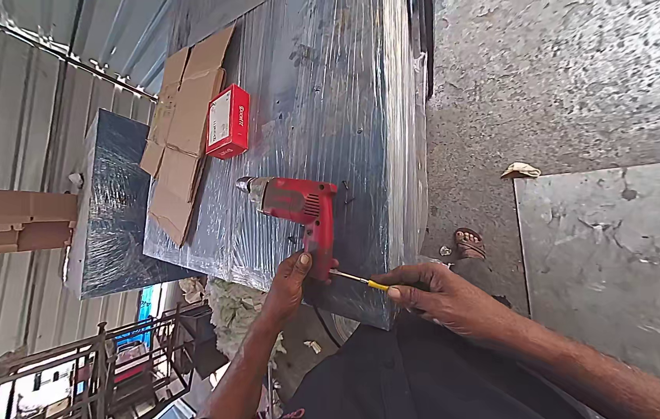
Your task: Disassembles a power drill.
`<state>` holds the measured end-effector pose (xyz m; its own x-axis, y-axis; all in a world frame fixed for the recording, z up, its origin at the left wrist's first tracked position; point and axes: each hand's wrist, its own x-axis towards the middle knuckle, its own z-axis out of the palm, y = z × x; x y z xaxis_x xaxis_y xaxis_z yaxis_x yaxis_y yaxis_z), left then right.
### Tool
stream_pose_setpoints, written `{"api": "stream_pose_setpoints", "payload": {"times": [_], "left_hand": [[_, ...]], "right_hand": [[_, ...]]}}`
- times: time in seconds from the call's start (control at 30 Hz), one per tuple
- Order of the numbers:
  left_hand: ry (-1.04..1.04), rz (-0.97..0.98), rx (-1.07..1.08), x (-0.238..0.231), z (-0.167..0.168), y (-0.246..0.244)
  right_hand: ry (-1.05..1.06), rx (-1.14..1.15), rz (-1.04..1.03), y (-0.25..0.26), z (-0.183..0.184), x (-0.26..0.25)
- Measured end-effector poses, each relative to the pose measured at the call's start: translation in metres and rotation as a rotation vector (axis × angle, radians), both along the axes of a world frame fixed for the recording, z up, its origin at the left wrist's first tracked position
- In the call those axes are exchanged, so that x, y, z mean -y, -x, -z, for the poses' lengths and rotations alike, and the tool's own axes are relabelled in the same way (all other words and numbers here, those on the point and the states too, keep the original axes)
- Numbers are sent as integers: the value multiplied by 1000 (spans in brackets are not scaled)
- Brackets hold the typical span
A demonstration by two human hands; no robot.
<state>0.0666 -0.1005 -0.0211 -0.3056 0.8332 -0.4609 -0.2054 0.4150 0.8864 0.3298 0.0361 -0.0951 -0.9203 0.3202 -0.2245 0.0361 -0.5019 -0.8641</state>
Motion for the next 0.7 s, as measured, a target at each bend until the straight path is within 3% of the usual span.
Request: {"api": "stream_pose_setpoints", "payload": {"times": [0.03, 0.17, 0.23, 0.3, 0.43, 0.5, 0.57, 0.67, 0.7], "left_hand": [[-1, 0, -5, 1, 0, 0], [-7, -3, -2, 1, 1, 0], [-9, -3, 3, 0, 1, 0], [-9, 6, 0, 0, 1, 0], [-12, 6, -13, -1, 0, -2], [-13, 9, -24, -3, 0, -3], [-12, 11, -26, -3, 0, -4], [-26, 3, -50, -4, 2, -6], [-26, -2, -58, -3, 2, -7]], "right_hand": [[-127, 8, 20, -1, 0, 2], [-982, -28, 251, -2, 5, 12], [-1093, -49, 283, -2, 7, 13], [-758, 7, 152, -4, 1, 8], [281, -5, -66, 1, -7, -5], [408, -22, -87, 1, -5, -5], [73, 21, -18, -2, -7, -4], [-737, 13, 149, -6, -2, -1], [-913, -7, 201, -6, 0, 1]]}}
